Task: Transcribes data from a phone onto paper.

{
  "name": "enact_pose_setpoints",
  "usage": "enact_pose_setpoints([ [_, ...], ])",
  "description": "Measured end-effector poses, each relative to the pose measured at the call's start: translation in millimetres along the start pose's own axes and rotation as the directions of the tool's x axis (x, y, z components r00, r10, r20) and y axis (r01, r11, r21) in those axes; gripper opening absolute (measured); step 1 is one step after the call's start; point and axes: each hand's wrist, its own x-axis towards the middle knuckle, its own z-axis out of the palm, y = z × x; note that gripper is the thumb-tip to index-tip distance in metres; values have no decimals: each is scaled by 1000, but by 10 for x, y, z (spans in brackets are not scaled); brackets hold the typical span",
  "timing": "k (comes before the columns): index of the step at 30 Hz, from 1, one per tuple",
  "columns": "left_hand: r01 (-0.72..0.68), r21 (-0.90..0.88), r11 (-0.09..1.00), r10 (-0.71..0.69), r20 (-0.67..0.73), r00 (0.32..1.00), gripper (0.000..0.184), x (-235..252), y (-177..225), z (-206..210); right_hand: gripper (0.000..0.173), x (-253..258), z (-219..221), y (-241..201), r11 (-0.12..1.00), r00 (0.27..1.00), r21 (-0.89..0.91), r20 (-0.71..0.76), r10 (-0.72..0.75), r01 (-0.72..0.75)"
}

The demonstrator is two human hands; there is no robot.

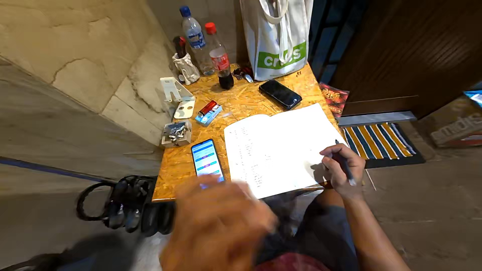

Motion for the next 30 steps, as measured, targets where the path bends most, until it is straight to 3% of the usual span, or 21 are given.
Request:
enact_pose_setpoints([
  [2,-7,170,985,36,-168,985,21,68,-626,-47,17,-5,-1,1,1000,1000,-13,3,-7,7],
  [4,66,219,974,-12,-238,971,21,115,-1155,-191,17,-5,-27,13,999,1000,-32,15,-22,23],
  [8,321,127,939,-246,-406,880,21,-149,-1991,-381,20,51,79,-90,994,995,-99,91,-34,43],
  [11,508,59,859,-426,-469,774,22,-388,-2325,-328,25,154,400,-377,994,977,-84,209,-49,68],
  [14,596,55,801,-496,-495,713,21,-483,-2464,-289,27,250,838,-563,992,929,-67,363,-71,102],
  [17,628,80,774,-529,-464,711,25,-456,-2438,-302,28,354,1245,-651,986,883,-112,466,-60,126],
  [19,649,89,756,-568,-405,717,25,-444,-2412,-300,26,414,1454,-753,969,880,-202,475,-28,140],
  [23,734,115,669,-652,-384,655,21,-392,-2518,-254,27,424,1735,-943,924,894,-350,447,20,154],
  [30,726,214,653,-660,-308,685,23,-379,-2523,-244,28,352,2040,-804,939,783,-285,621,28,192],
])
